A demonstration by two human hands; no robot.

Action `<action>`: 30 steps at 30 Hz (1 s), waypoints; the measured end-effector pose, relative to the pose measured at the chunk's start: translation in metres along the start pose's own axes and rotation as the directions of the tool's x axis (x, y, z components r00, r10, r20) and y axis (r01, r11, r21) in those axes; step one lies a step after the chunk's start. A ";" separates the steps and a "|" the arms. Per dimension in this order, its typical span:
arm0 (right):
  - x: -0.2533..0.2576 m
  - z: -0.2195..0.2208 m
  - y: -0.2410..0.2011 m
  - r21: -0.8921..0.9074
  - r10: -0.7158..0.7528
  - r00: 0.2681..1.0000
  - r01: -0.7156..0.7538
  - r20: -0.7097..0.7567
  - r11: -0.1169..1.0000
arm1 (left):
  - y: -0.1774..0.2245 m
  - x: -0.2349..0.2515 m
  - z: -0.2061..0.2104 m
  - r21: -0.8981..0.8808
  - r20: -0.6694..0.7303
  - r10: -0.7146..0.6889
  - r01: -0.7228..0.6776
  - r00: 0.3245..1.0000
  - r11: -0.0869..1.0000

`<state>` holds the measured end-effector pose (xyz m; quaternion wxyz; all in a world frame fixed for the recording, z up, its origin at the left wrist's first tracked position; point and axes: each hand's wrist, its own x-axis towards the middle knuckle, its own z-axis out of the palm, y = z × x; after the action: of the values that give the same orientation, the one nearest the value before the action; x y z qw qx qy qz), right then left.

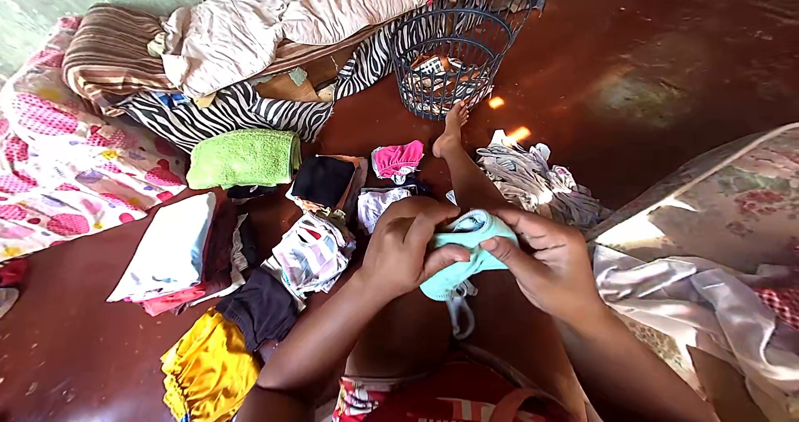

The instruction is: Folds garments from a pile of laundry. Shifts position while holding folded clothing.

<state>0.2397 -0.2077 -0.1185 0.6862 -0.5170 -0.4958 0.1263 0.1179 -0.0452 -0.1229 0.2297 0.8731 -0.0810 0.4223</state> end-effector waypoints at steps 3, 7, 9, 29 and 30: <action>0.015 -0.013 0.015 -0.058 -0.051 0.998 0.049 -0.034 0.997 | -0.018 0.025 -0.005 0.031 0.169 -0.028 0.023 0.985 0.999; 0.038 -0.028 0.052 -0.060 -0.040 0.984 0.031 -0.171 0.998 | -0.058 0.067 -0.016 0.314 0.182 -0.168 0.104 0.969 0.944; 0.042 -0.040 0.081 -0.039 0.001 0.962 -0.012 -0.273 0.999 | -0.097 0.086 -0.019 0.438 0.103 -0.404 0.323 0.909 0.839; 0.004 -0.057 0.182 0.116 0.484 0.840 -0.471 -0.244 0.875 | -0.325 -0.053 0.183 -0.704 0.285 -0.927 0.604 -0.243 -0.375; 0.003 -0.058 0.183 0.116 0.482 0.844 -0.468 -0.235 0.876 | -0.328 -0.063 0.187 -0.713 0.293 -0.917 0.577 -0.271 -0.399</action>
<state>0.3505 -0.1603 -0.2676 0.7055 -0.6168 -0.2558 0.2376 0.3196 0.1524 -0.3814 0.7592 0.3078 0.5310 0.2168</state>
